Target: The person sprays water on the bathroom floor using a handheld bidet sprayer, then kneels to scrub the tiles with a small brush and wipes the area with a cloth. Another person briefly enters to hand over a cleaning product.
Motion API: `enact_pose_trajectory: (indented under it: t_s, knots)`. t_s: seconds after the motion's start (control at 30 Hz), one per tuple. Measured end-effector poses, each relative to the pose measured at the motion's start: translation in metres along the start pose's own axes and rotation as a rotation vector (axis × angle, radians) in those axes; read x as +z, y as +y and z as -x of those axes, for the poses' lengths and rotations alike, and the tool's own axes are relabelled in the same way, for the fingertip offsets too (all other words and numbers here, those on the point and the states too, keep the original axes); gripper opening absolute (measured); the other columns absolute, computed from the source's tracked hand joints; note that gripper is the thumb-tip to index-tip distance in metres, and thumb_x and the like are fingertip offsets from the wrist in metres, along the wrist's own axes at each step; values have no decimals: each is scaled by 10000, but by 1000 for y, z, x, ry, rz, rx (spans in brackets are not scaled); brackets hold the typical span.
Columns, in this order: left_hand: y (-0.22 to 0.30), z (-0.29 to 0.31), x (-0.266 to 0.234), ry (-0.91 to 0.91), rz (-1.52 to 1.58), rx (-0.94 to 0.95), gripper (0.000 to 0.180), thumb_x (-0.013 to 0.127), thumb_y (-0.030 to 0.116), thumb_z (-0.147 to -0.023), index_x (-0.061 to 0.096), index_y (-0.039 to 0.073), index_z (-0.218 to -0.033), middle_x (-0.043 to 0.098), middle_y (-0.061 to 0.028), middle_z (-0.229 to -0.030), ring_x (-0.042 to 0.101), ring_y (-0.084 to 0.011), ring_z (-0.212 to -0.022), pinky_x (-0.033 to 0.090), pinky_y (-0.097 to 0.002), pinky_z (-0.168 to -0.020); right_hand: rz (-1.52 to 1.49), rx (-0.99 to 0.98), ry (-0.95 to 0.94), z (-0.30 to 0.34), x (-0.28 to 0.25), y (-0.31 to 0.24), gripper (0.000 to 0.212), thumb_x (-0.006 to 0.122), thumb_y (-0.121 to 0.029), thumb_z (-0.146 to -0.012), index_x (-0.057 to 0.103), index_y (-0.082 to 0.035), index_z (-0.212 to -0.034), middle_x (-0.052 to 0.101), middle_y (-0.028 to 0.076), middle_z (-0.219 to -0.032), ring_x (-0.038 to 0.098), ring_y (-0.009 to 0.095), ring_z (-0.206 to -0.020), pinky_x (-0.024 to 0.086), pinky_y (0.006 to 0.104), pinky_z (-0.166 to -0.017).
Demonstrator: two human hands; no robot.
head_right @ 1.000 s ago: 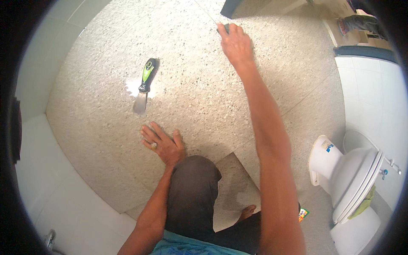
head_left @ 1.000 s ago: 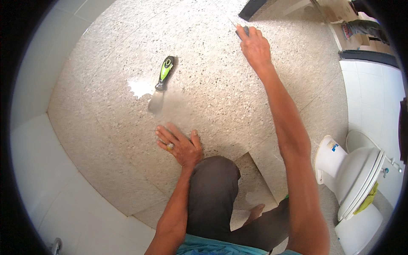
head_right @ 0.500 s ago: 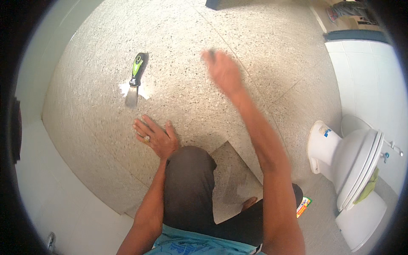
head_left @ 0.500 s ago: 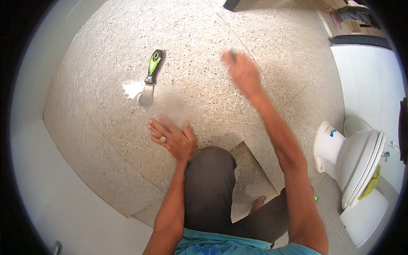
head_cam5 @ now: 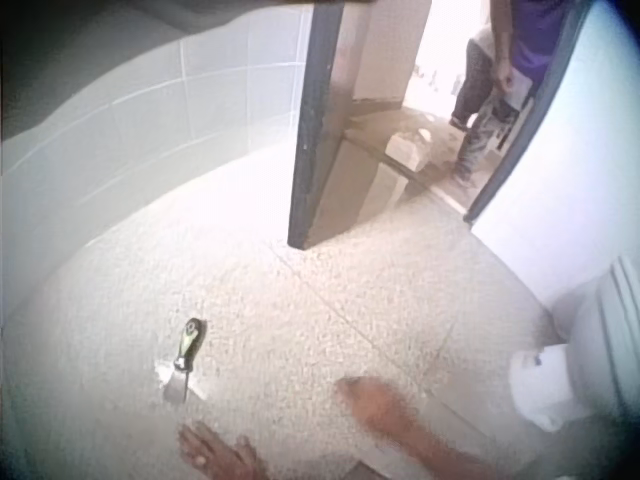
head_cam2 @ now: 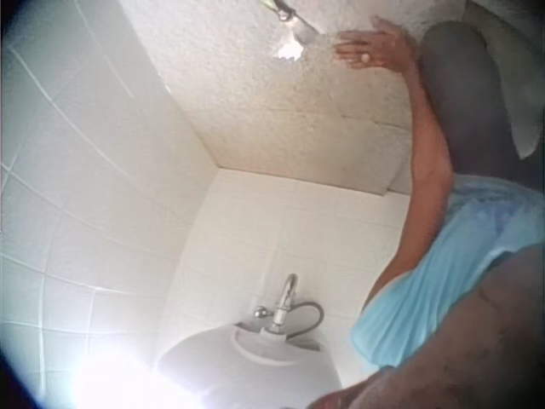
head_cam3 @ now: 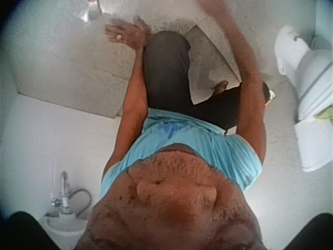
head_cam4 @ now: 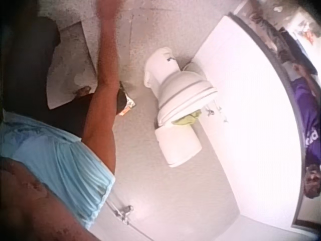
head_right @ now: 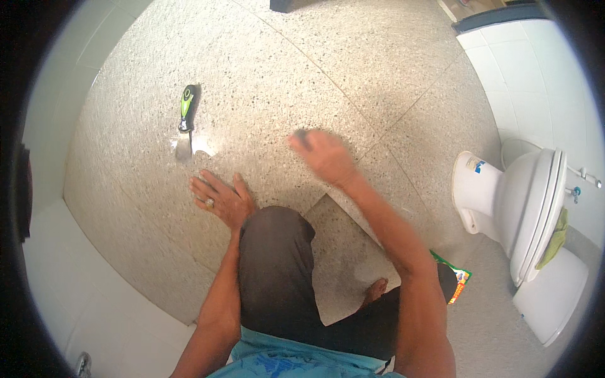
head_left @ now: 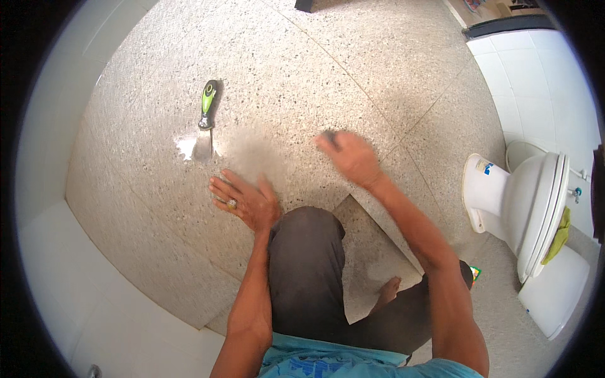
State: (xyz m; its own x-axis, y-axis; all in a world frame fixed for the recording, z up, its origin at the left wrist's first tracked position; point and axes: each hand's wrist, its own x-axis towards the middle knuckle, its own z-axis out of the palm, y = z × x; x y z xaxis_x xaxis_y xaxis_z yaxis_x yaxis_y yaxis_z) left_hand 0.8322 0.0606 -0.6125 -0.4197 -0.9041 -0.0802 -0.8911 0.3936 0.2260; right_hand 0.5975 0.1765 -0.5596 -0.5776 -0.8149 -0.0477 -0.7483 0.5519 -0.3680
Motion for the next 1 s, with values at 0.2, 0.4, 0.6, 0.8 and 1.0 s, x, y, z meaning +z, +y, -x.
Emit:
enact_pose_trajectory:
  t_s: [0.2, 0.4, 0.6, 0.8, 1.0]
  knots:
    - [-3, 6, 8, 15, -37, 13, 879, 503, 406, -992, 29, -62, -1565, -41, -340, -1610, -80, -494, -1504, -44, -625, -1183, 105, 391, 295, -25, -32, 72, 616, 457, -574, -1012, 622, 19, -1013, 632, 216, -898, 610, 360, -827, 476, 497, -761]
    - [-2, 4, 7, 28, -68, 19, 835, 467, 404, -1013, 49, -63, -1565, -26, -346, -1610, -63, -492, -1506, -32, -616, -1189, -73, 117, -52, 60, 26, 48, 520, 396, -503, -1053, 643, -45, -1063, 591, 156, -856, 586, 274, -800, 481, 436, -712]
    - [-8, 9, 16, 80, -54, 59, 822, 428, 452, -1028, 82, -69, -1561, 20, -354, -1606, -29, -491, -1508, -23, -615, -1190, 154, 648, 241, 74, -26, 129, 354, 468, -349, -1055, 625, -47, -1154, 597, 142, -885, 617, 317, -788, 500, 441, -685]
    - [-7, 6, 17, 76, -40, 70, 824, 382, 498, -1040, 91, -73, -1558, 16, -370, -1598, -32, -498, -1505, -26, -616, -1186, 79, 128, 72, 165, 51, 52, 324, 539, -372, -1026, 610, -58, -987, 534, 151, -834, 563, 302, -776, 469, 456, -629]
    - [-13, 9, 26, 90, -5, 86, 832, 356, 525, -1043, 84, -68, -1559, 12, -373, -1597, -17, -511, -1500, -22, -634, -1176, 456, 614, 304, 187, -37, 152, 286, 461, -283, -1060, 609, -42, -1105, 613, 170, -962, 636, 337, -844, 503, 475, -711]
